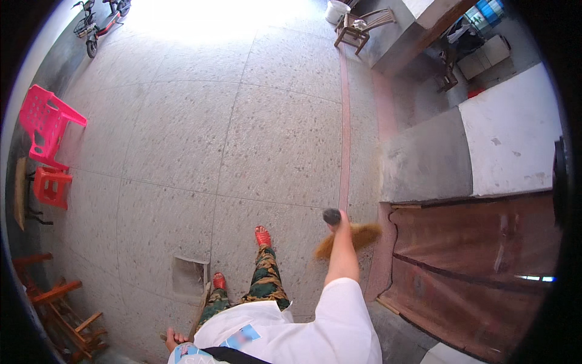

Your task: The person sweeps a tiled floor with a straw broom and collects debris into a dustpan. They move a small green stool and a pink plastic chair to sweep underneath them, then return the items to their original positions. The person sweeps around furniture and an electric scooter before finishing the task.

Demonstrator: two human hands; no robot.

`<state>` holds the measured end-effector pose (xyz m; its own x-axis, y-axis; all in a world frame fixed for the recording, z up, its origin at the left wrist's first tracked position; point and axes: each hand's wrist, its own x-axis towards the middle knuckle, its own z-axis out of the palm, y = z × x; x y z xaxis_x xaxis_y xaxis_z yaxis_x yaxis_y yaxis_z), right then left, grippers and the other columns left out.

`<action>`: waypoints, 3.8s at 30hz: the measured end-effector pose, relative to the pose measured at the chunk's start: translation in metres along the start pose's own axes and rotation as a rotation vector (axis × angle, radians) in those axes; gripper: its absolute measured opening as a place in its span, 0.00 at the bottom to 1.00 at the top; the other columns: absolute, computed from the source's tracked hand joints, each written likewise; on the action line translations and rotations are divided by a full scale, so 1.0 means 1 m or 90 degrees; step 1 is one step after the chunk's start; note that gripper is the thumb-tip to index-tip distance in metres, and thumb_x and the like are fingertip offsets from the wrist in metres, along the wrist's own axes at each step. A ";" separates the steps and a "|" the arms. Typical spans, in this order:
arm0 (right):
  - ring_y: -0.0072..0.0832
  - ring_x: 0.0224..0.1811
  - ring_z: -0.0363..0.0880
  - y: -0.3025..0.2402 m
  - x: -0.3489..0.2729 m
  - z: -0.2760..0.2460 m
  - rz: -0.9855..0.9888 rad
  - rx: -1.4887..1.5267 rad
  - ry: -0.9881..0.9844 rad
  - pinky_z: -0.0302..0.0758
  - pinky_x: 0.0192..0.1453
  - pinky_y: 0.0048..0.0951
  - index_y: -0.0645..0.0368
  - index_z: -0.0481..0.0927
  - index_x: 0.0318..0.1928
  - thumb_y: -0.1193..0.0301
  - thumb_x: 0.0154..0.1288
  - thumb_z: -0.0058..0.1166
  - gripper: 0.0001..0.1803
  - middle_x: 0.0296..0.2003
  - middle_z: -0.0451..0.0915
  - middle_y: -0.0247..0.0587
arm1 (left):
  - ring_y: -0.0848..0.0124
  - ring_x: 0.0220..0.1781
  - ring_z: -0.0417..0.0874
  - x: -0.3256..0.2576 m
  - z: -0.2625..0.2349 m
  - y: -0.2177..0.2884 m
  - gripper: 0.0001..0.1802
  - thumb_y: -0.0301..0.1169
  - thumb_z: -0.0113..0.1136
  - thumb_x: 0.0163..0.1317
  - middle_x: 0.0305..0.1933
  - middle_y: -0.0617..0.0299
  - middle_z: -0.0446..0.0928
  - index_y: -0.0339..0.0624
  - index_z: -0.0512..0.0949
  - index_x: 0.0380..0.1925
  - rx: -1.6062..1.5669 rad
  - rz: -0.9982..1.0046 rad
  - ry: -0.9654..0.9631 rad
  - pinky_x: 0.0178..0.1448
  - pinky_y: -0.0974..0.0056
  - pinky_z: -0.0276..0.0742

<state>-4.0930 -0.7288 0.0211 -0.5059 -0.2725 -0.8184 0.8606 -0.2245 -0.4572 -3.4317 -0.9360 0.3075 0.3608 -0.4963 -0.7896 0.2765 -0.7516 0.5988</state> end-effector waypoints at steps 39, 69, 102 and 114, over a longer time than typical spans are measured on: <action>0.25 0.16 0.71 0.136 -0.327 0.316 0.275 -0.985 -0.531 0.71 0.18 0.26 0.56 0.65 0.44 0.72 0.49 0.56 0.21 0.21 0.71 0.36 | 0.71 0.14 0.64 -0.081 -0.048 -0.116 0.19 0.38 0.50 0.57 0.11 0.65 0.61 0.48 0.61 0.10 -0.293 0.044 0.072 0.25 0.62 0.70; 0.20 0.19 0.69 0.190 -0.100 0.480 -0.004 -1.075 -0.717 0.69 0.20 0.25 0.59 0.72 0.40 0.73 0.50 0.57 0.15 0.22 0.72 0.31 | 0.73 0.15 0.63 -0.089 -0.041 -0.178 0.18 0.35 0.54 0.54 0.11 0.68 0.58 0.50 0.60 0.11 -0.675 0.027 0.403 0.24 0.62 0.69; 0.30 0.14 0.72 0.410 -0.221 0.712 0.244 -1.078 -0.626 0.73 0.16 0.32 0.56 0.68 0.38 0.71 0.52 0.51 0.12 0.19 0.71 0.40 | 0.71 0.14 0.65 0.093 -0.021 0.082 0.17 0.35 0.55 0.55 0.12 0.65 0.62 0.47 0.64 0.12 -0.650 0.019 0.297 0.25 0.60 0.71; 0.25 0.18 0.71 0.685 -0.275 0.796 0.531 -1.192 -0.854 0.71 0.21 0.27 0.57 0.72 0.41 0.65 0.55 0.52 0.14 0.22 0.72 0.35 | 0.70 0.14 0.65 0.175 -0.004 0.198 0.19 0.35 0.56 0.54 0.11 0.64 0.60 0.46 0.61 0.10 -0.553 0.008 0.370 0.23 0.60 0.70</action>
<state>-3.4117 -1.5527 0.2103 0.6979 -0.1827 -0.6925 -0.4219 0.6764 -0.6037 -3.3107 -1.1697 0.2881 0.6776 -0.0443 -0.7341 0.7314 -0.0631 0.6790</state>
